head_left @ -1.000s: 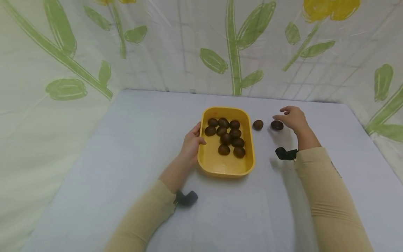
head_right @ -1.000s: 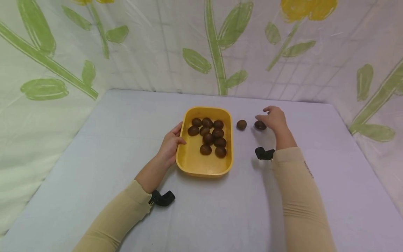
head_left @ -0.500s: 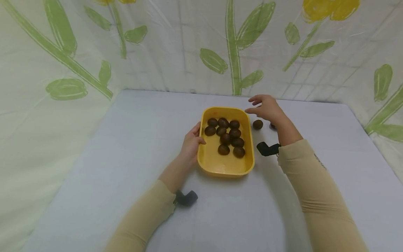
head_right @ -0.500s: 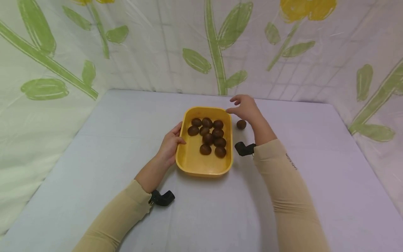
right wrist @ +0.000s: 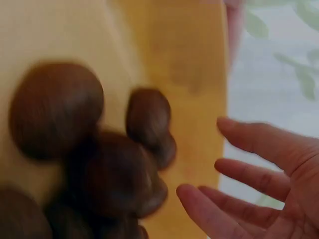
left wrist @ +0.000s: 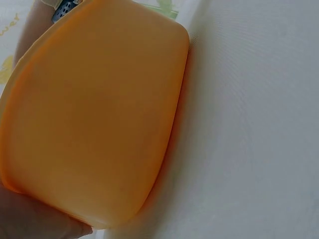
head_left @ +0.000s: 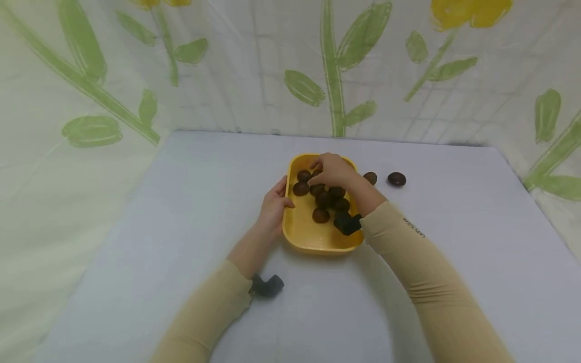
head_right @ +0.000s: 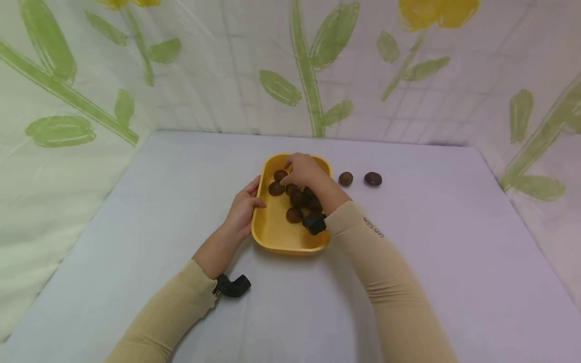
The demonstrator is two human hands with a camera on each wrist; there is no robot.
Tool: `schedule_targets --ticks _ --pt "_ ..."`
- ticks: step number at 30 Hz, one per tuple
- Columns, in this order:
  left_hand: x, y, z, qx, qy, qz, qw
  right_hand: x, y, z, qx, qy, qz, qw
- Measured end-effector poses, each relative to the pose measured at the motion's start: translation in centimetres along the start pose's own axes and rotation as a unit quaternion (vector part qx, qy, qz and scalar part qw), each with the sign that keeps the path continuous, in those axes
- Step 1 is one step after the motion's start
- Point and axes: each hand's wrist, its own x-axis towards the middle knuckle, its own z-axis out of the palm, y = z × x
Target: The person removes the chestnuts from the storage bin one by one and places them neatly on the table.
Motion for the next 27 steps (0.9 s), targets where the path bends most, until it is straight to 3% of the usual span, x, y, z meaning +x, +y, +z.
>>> schedule_targets --ticks 9,17,21,27 --pt "0.1 0.0 -0.2 0.003 -0.002 0.009 1.0000 1.6 -1.0 3.0 -0.066 -0.002 -0.048 0.9966" --pt "0.2 -0.1 -0.2 -0.003 -0.007 0.007 0.9999 2.4 -0.9 5.1 -0.134 0.009 -0.055 0.9894" --pt "0.2 -0.2 -0.2 0.002 -0.009 0.010 0.9999 2.5 -1.1 5.6 -0.140 0.010 -0.065 0.9879" --pt "0.1 -0.2 -0.2 0.006 -0.008 0.009 0.9999 2.2 -1.1 5.2 -0.105 0.011 -0.066 0.9922"
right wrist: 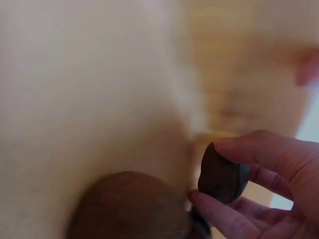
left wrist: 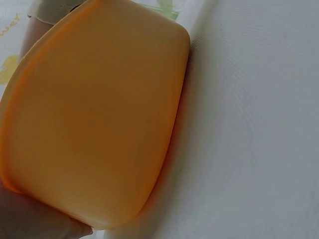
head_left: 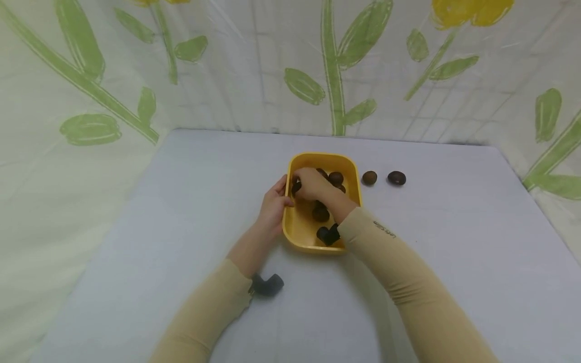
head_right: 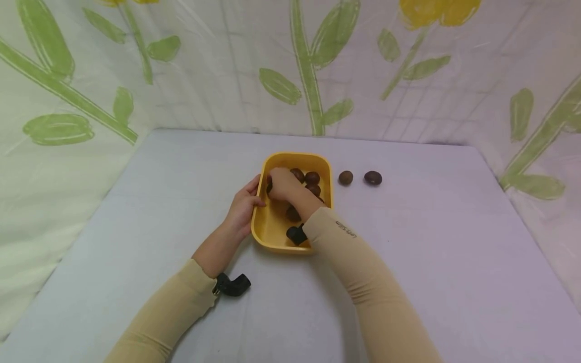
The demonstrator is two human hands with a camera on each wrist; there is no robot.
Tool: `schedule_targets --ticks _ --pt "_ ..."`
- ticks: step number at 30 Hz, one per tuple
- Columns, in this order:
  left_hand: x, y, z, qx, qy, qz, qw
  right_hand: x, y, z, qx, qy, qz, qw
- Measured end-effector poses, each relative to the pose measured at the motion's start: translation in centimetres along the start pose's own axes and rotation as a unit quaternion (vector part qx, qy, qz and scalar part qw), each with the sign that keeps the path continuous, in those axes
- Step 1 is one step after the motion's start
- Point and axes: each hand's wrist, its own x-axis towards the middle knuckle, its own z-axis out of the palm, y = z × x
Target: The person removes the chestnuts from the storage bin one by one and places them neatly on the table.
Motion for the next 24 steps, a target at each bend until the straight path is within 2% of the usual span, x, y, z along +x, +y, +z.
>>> schedule_targets --ticks 5,8,13,17,24 --pt "0.0 0.1 0.2 -0.004 -0.001 -0.002 1.0000 -0.9 0.7 -1.6 0.054 0.022 -0.008 0.9983" --pt "0.0 0.2 0.3 -0.008 0.003 -0.008 0.9999 -1.8 1.3 -3.2 0.082 0.035 0.004 0.9960" --pt "-0.2 0.3 0.3 -0.004 0.013 -0.016 0.9998 -3.7 3.5 -6.2 0.110 0.073 0.047 0.9901" --pt "-0.1 0.2 0.2 -0.001 0.018 -0.018 0.9997 -5.5 6.0 -8.2 0.147 0.100 0.088 0.9800" --pt "0.0 0.1 0.2 -0.004 0.019 -0.025 0.9995 -8.5 10.8 -10.0 0.183 0.132 0.157 0.9614"
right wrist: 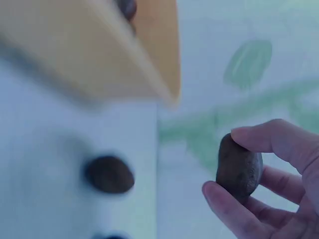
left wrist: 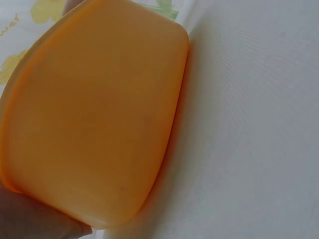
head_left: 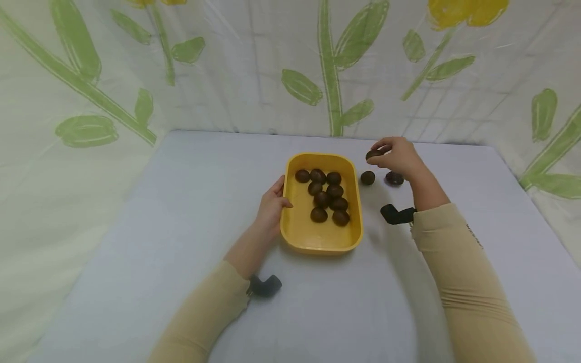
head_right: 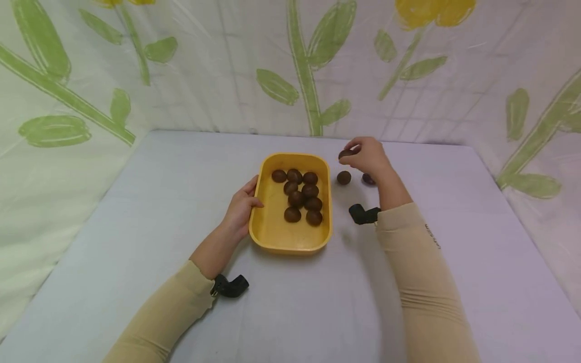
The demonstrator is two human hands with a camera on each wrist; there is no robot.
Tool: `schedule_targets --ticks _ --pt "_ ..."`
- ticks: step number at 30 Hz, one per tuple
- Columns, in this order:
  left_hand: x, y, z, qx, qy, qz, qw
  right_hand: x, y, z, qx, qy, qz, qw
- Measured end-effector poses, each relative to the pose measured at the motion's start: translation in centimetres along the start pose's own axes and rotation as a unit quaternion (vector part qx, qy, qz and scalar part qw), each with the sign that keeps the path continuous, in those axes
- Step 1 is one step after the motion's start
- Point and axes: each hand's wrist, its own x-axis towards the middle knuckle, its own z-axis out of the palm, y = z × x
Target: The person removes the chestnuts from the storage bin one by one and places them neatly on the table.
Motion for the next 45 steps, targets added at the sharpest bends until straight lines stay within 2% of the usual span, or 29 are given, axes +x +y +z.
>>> schedule_targets --ticks 7,17,30,35,45 --pt "0.0 0.0 0.0 -0.002 0.002 0.000 1.0000 -0.2 4.5 -2.1 0.011 0.041 0.049 0.9979" --pt "-0.2 0.1 0.1 -0.001 0.002 0.002 1.0000 -0.4 8.5 -2.2 -0.012 0.078 0.073 0.9942" --pt "-0.2 0.1 0.1 0.000 -0.002 0.006 1.0000 -0.6 11.5 -1.8 -0.072 0.104 0.124 0.9843" --pt "-0.3 0.1 0.1 0.009 0.003 0.005 0.9999 -0.6 12.1 -1.6 -0.066 0.103 0.138 0.9829" --pt "-0.3 0.2 0.2 0.010 0.004 0.005 0.9999 -0.6 12.6 -1.4 -0.061 0.094 0.140 0.9838"
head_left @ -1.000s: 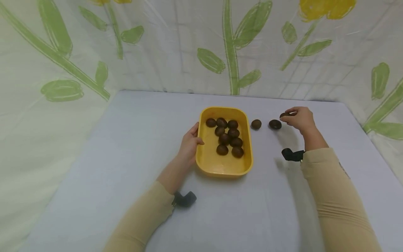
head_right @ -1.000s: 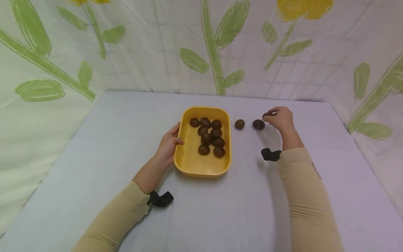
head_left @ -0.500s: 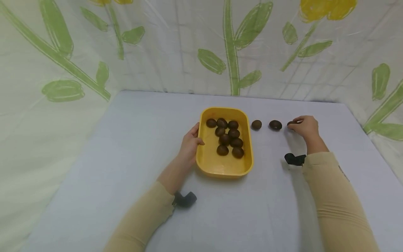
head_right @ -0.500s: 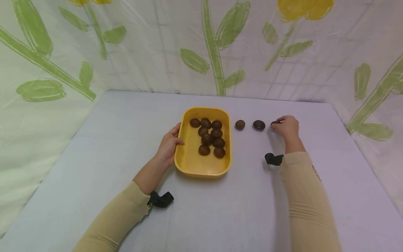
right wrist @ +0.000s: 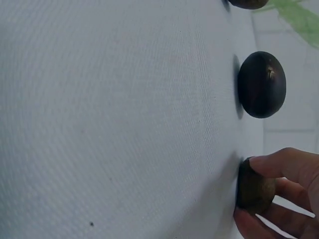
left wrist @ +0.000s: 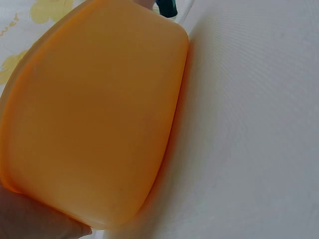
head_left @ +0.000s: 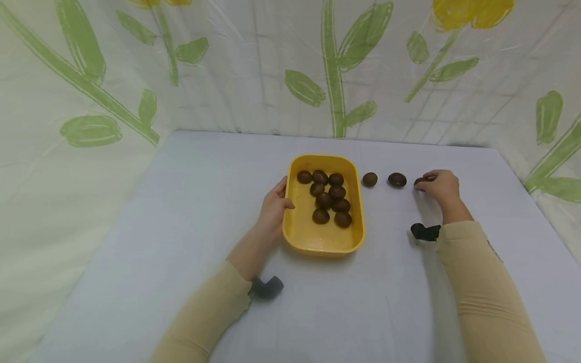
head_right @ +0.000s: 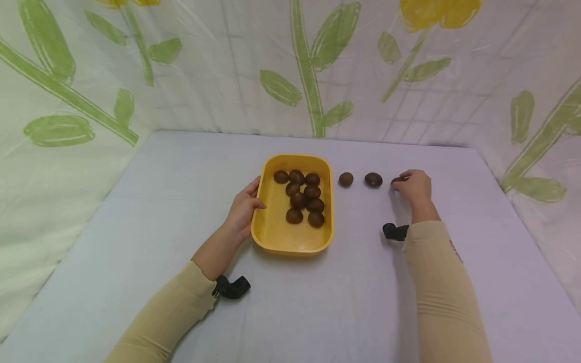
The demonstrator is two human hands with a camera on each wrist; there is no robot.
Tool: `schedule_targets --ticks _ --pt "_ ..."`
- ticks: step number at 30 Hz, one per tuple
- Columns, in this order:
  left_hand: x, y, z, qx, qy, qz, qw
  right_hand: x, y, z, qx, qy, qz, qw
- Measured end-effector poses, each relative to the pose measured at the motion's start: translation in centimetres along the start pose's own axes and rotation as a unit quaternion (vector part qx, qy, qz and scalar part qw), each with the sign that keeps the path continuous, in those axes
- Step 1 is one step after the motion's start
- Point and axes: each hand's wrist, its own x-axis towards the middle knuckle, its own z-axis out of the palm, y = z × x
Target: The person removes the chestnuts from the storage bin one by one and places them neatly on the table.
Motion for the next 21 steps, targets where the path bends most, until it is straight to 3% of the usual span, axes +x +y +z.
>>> schedule_targets --ticks 5,11,17,21 --pt "0.0 0.0 0.0 -0.002 -0.002 0.003 1.0000 0.1 -0.1 -0.2 -0.012 -0.007 -0.003 0.9999" --pt "0.0 -0.1 0.0 -0.005 -0.005 0.004 1.0000 0.0 -1.6 -1.5 -0.073 -0.020 -0.005 0.9971" --pt "0.1 -0.1 -0.1 -0.006 -0.005 0.005 1.0000 -1.2 -6.1 -2.2 -0.049 0.010 -0.065 0.9966" --pt "0.1 -0.2 -0.1 -0.005 -0.001 0.001 1.0000 -2.6 -10.1 -1.5 -0.006 -0.014 -0.117 0.9931"
